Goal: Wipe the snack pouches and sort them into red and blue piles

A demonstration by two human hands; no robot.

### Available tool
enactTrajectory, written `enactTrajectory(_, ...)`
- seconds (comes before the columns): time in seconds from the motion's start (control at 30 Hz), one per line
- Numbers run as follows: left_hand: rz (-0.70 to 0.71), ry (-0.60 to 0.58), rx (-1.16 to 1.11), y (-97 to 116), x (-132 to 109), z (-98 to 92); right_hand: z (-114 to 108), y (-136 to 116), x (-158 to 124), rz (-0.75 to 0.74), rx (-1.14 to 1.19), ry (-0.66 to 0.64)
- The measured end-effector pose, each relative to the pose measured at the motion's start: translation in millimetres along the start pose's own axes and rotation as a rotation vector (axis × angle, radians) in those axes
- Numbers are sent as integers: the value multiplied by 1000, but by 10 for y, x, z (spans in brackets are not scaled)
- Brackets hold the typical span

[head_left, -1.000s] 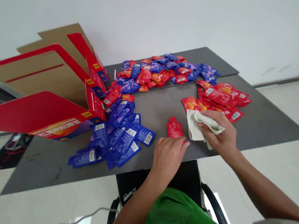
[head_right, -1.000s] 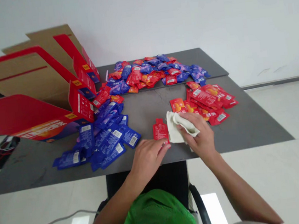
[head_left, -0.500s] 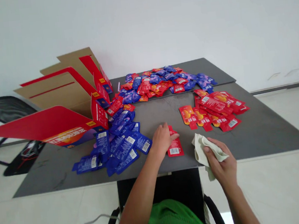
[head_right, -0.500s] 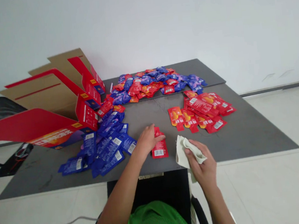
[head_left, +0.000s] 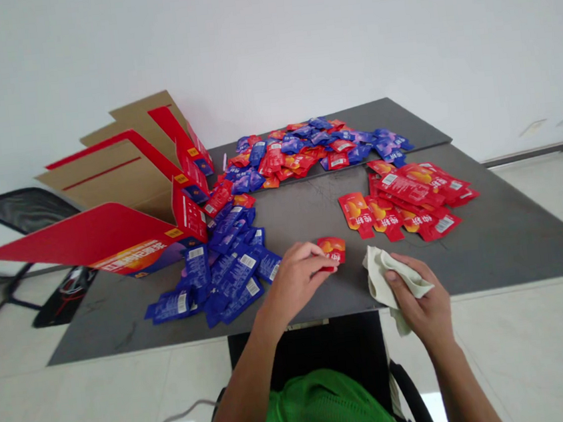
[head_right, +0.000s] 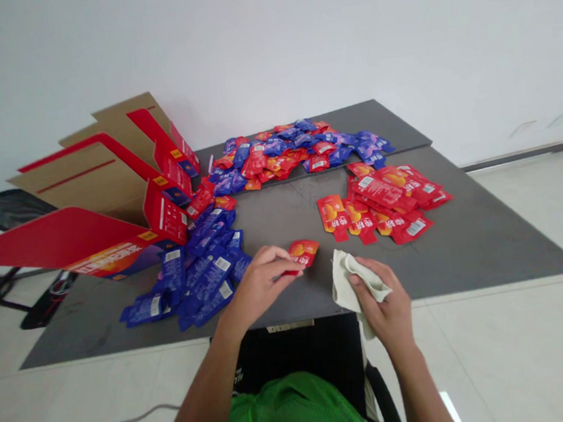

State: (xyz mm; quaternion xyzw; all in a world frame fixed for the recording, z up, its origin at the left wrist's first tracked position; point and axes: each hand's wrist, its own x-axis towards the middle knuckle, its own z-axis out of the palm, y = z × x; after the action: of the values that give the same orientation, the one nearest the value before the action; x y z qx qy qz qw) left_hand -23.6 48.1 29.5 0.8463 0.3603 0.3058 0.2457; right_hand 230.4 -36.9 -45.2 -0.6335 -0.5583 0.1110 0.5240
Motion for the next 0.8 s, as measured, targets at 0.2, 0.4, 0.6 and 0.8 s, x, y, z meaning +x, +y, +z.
enactTrajectory(0.2, 5, -198, 234, 56, -499, 147, -22, -5, 21, 44, 0, -30)
enactTrajectory(0.4, 50, -135, 328, 153, -787, 377, -96, -121, 292, 42, -35, -37)
enactTrajectory(0.6, 114, -47, 377, 107, -905, 655, 117, -473, 519, -368, -62, -342)
enactTrajectory(0.8, 112, 13, 386, 28, -919, 764, 471, -328, 573, -597, -207, -811)
